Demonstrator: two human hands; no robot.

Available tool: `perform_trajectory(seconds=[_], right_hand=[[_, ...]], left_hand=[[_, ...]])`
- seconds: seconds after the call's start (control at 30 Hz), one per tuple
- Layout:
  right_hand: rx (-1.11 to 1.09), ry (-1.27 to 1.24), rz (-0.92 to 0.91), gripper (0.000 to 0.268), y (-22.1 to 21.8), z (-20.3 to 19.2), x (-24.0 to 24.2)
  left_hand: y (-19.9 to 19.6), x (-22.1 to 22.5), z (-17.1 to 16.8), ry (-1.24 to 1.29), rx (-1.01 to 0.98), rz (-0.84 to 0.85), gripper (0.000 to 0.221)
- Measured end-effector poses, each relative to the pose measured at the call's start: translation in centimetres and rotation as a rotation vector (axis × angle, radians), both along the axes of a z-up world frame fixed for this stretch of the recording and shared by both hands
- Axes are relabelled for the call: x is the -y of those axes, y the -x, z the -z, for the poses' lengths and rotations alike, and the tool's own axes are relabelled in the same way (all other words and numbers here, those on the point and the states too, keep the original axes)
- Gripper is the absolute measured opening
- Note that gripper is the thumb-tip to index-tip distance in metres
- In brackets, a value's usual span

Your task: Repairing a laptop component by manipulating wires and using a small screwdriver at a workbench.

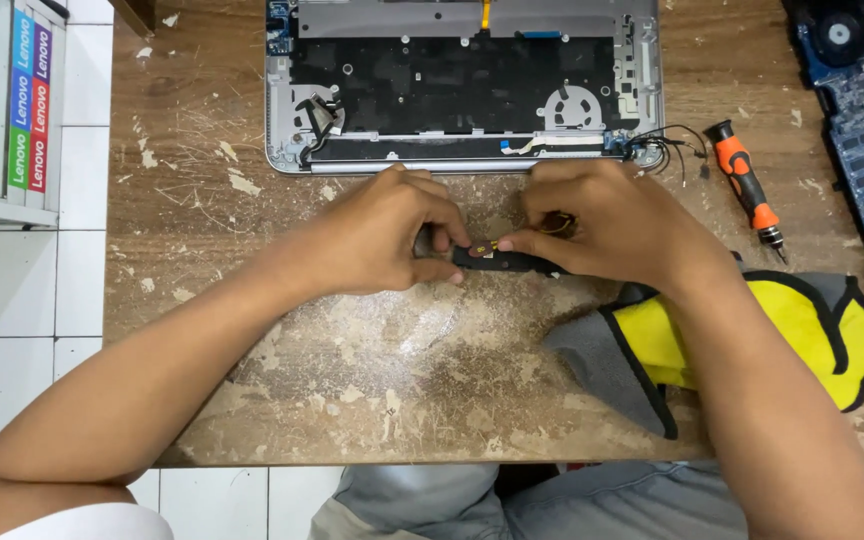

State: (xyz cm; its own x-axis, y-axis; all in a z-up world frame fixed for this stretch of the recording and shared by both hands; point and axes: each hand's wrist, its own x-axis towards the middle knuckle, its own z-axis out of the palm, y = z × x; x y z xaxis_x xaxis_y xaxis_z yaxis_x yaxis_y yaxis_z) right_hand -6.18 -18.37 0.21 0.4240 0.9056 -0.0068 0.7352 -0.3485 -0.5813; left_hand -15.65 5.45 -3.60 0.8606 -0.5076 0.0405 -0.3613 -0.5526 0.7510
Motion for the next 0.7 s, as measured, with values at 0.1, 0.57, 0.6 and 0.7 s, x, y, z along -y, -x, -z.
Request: perform_trajectory(seconds=[0.1, 0.57, 0.6, 0.7], right_hand=[[0.002, -0.044, -0.002, 0.03, 0.5, 0.2, -0.5], [-0.16, 0.19, 0.025, 0.027, 2.0, -2.0, -1.9], [-0.161, 0.19, 0.028, 0.027, 1.7, -2.0, -1.6], [-0.178, 0.255, 0.033, 0.028, 1.2, -2.0, -1.0]], left_hand=[[0.2, 0.2, 0.6, 0.034, 0.003, -0.041, 0.024], [0.4, 0.9, -1.3, -0.093, -0.117, -0.11, 0.017], [0.3, 1.0, -1.5, -0.093, -0.118, -0.107, 0.017], [0.4, 1.0, -1.7, -0.104, -0.113, -0.125, 0.018]])
